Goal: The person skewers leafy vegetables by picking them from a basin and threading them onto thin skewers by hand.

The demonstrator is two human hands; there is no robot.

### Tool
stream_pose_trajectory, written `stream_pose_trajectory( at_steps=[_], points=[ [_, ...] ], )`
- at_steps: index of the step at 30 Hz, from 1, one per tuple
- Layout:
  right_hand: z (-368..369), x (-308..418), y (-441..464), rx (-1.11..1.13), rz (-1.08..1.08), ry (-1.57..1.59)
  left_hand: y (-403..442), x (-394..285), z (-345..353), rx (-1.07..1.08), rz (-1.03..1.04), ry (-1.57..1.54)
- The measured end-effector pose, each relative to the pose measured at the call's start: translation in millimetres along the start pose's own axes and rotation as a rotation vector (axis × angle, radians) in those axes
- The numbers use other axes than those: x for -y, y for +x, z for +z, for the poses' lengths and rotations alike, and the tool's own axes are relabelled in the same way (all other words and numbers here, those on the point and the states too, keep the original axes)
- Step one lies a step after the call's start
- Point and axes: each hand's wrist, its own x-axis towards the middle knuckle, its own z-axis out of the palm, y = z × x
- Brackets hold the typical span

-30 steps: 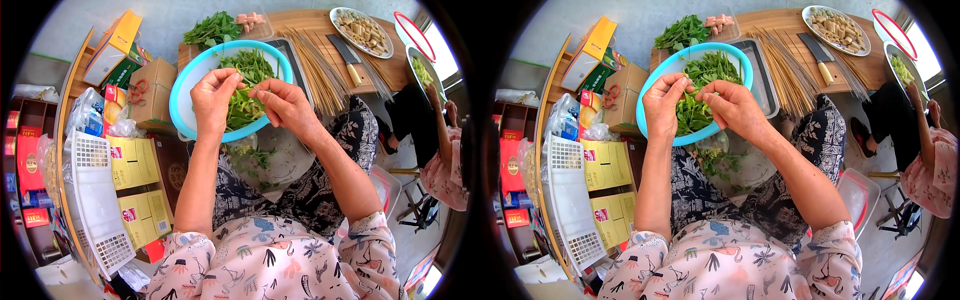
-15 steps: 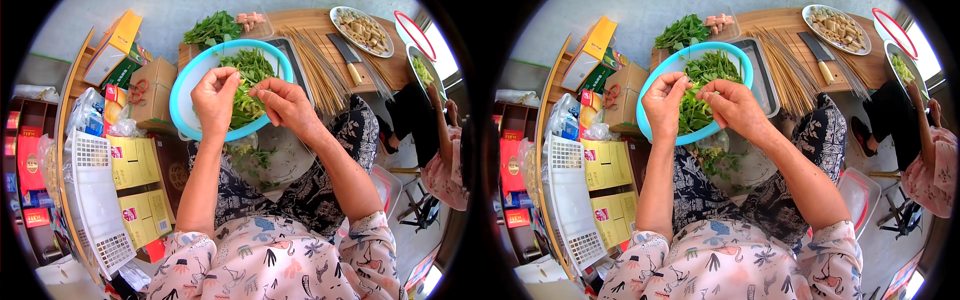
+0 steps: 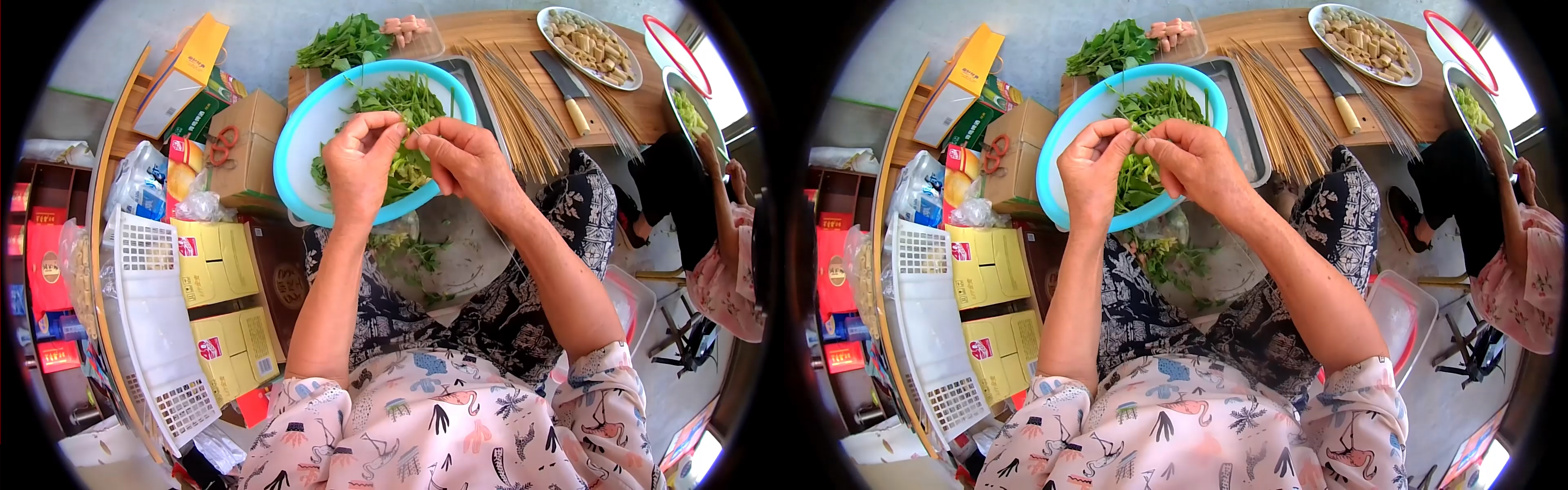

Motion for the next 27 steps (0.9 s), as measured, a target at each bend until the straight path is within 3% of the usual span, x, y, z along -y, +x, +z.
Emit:
stream_pose_trajectory(
  at_steps=[5,13,17,23,25,27],
  points=[
    [-2.6,-0.2,0.9,-0.013,0.054,0.046,0.2,11.0,1.2,0.074,0.109,0.0],
    [-14.0,8.4,0.2,-0.138,-0.004,0.022,23.9,12.7,-32.3,0.026,0.029,0.179],
    [-21.3,7.8,0.7,-0.16,-0.028,0.047,38.2,46.3,-51.0,0.165,-0.039,0.487],
    [-21.4,8.3,0.0,-0.157,-0.037,0.051,38.2,71.8,-37.5,0.425,0.124,1.079],
    [-21.0,8.0,-0.9,-0.16,-0.024,0.05,39.7,74.6,-35.8,0.449,0.109,1.11],
    [-22.4,8.9,-0.4,-0.147,-0.034,0.046,43.3,74.3,-35.8,0.43,0.063,0.953]
  ],
)
